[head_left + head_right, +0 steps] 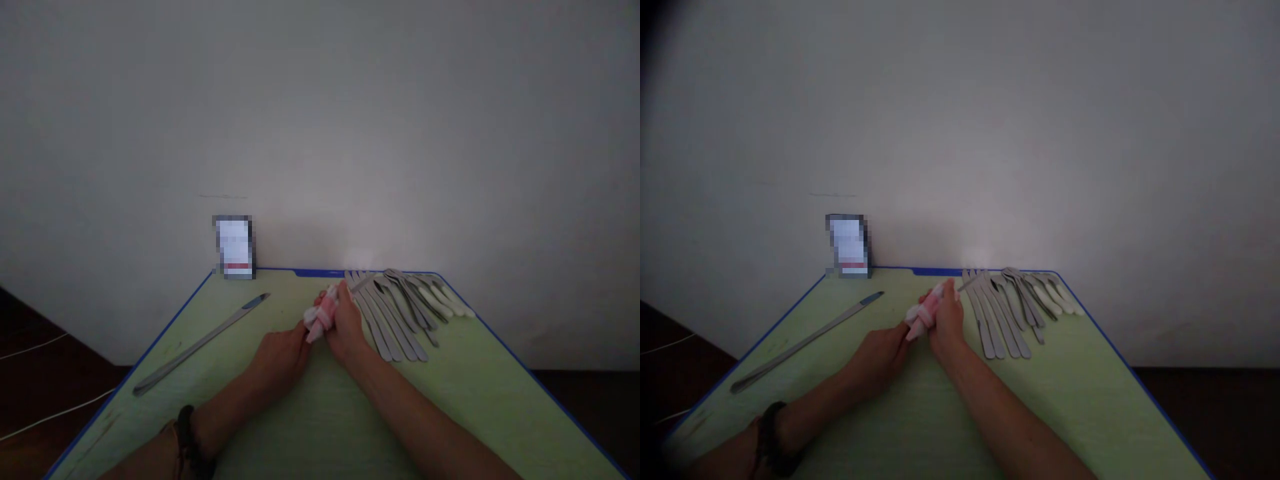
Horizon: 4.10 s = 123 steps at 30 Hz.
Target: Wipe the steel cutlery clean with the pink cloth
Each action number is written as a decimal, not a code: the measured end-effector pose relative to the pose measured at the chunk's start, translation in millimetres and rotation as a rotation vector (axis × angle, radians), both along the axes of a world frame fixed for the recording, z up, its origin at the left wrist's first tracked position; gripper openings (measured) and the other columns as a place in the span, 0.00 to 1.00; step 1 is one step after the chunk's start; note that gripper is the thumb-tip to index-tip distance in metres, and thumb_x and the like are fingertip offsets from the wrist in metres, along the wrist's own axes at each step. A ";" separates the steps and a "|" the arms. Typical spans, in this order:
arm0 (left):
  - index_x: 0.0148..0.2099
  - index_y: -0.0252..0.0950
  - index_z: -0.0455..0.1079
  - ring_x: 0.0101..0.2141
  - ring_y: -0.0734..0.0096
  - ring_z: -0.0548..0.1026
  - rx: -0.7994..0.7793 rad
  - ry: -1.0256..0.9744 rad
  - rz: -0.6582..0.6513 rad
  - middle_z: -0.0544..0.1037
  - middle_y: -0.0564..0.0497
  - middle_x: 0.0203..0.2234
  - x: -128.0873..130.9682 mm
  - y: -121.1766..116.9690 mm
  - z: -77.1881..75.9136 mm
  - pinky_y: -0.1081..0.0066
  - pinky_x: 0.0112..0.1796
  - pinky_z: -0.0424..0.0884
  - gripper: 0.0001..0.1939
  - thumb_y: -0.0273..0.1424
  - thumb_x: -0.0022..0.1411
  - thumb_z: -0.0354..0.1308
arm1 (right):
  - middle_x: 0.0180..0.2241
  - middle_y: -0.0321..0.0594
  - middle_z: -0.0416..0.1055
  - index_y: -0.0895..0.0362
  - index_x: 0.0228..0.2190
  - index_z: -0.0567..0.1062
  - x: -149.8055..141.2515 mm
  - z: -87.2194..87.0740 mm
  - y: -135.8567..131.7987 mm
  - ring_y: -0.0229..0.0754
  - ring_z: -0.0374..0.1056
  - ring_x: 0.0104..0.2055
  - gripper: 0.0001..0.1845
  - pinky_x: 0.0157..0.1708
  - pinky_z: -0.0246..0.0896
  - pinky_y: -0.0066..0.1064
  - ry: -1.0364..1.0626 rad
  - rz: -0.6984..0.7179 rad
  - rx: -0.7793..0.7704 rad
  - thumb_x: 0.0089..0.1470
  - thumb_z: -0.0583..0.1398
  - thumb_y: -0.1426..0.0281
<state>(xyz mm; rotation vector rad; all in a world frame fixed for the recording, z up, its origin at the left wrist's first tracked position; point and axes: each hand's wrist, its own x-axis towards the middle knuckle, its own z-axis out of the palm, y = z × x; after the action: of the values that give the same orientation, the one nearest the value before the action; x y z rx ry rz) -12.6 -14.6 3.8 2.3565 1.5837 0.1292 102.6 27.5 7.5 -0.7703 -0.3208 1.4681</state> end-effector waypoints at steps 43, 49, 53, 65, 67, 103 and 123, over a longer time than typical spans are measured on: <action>0.32 0.39 0.57 0.23 0.72 0.63 -0.142 -0.544 -0.118 0.63 0.56 0.21 -2.5 -7.2 -2.8 0.73 0.27 0.56 0.16 0.41 0.67 0.38 | 0.11 0.22 0.53 0.55 0.22 0.61 40.3 91.3 -2.9 0.26 0.49 0.10 0.25 0.10 0.47 0.19 -0.171 -0.119 0.254 0.44 0.63 0.48; 0.33 0.38 0.58 0.22 0.70 0.63 -0.097 -0.409 -0.153 0.63 0.55 0.21 -0.1 -8.2 -9.4 0.70 0.28 0.54 0.17 0.41 0.67 0.35 | 0.11 0.22 0.52 0.55 0.22 0.62 36.3 98.5 -14.8 0.27 0.48 0.10 0.25 0.10 0.45 0.20 -0.249 -0.106 0.398 0.44 0.63 0.48; 0.34 0.38 0.58 0.22 0.70 0.63 -0.091 -0.423 -0.149 0.64 0.54 0.22 1.6 -9.5 -8.8 0.71 0.28 0.55 0.16 0.39 0.67 0.34 | 0.11 0.22 0.52 0.55 0.21 0.61 10.7 71.4 -20.0 0.26 0.45 0.09 0.25 0.08 0.42 0.20 -0.213 -0.004 0.310 0.43 0.63 0.48; 0.26 0.39 0.52 0.20 0.75 0.57 -0.144 -0.559 -0.196 0.56 0.59 0.17 -2.5 -5.8 -7.3 0.73 0.24 0.50 0.19 0.44 0.66 0.41 | 0.11 0.22 0.53 0.55 0.22 0.62 46.6 110.6 -14.1 0.27 0.48 0.10 0.25 0.10 0.45 0.20 -0.230 -0.080 0.390 0.44 0.63 0.48; 0.27 0.39 0.53 0.21 0.75 0.58 -0.135 -0.522 -0.213 0.57 0.59 0.18 -2.8 -6.6 -8.2 0.73 0.25 0.51 0.18 0.43 0.66 0.41 | 0.10 0.22 0.51 0.55 0.21 0.61 51.3 116.2 -14.6 0.27 0.46 0.10 0.26 0.10 0.43 0.20 -0.236 -0.139 0.407 0.45 0.62 0.47; 0.33 0.37 0.58 0.24 0.75 0.60 -0.362 -0.945 -0.093 0.62 0.57 0.23 -1.7 -3.7 -19.3 0.75 0.26 0.59 0.18 0.45 0.67 0.41 | 0.32 0.42 0.79 0.58 0.35 0.75 20.6 61.8 -10.4 0.41 0.76 0.35 0.21 0.35 0.72 0.32 -0.449 0.145 0.403 0.50 0.60 0.53; 0.48 0.39 0.70 0.38 0.67 0.76 0.092 -0.617 -0.054 0.79 0.48 0.41 -6.4 -2.0 -15.6 0.71 0.43 0.69 0.16 0.37 0.67 0.44 | 0.18 0.31 0.69 0.55 0.24 0.67 31.8 62.4 -3.1 0.33 0.65 0.19 0.21 0.20 0.62 0.24 -0.444 -0.237 0.400 0.50 0.58 0.50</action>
<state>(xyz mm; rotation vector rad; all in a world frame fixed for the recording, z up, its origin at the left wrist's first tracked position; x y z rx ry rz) -19.0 -16.6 -11.8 2.1192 1.2249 0.8416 134.4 24.3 70.0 -0.7704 -0.8057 0.9574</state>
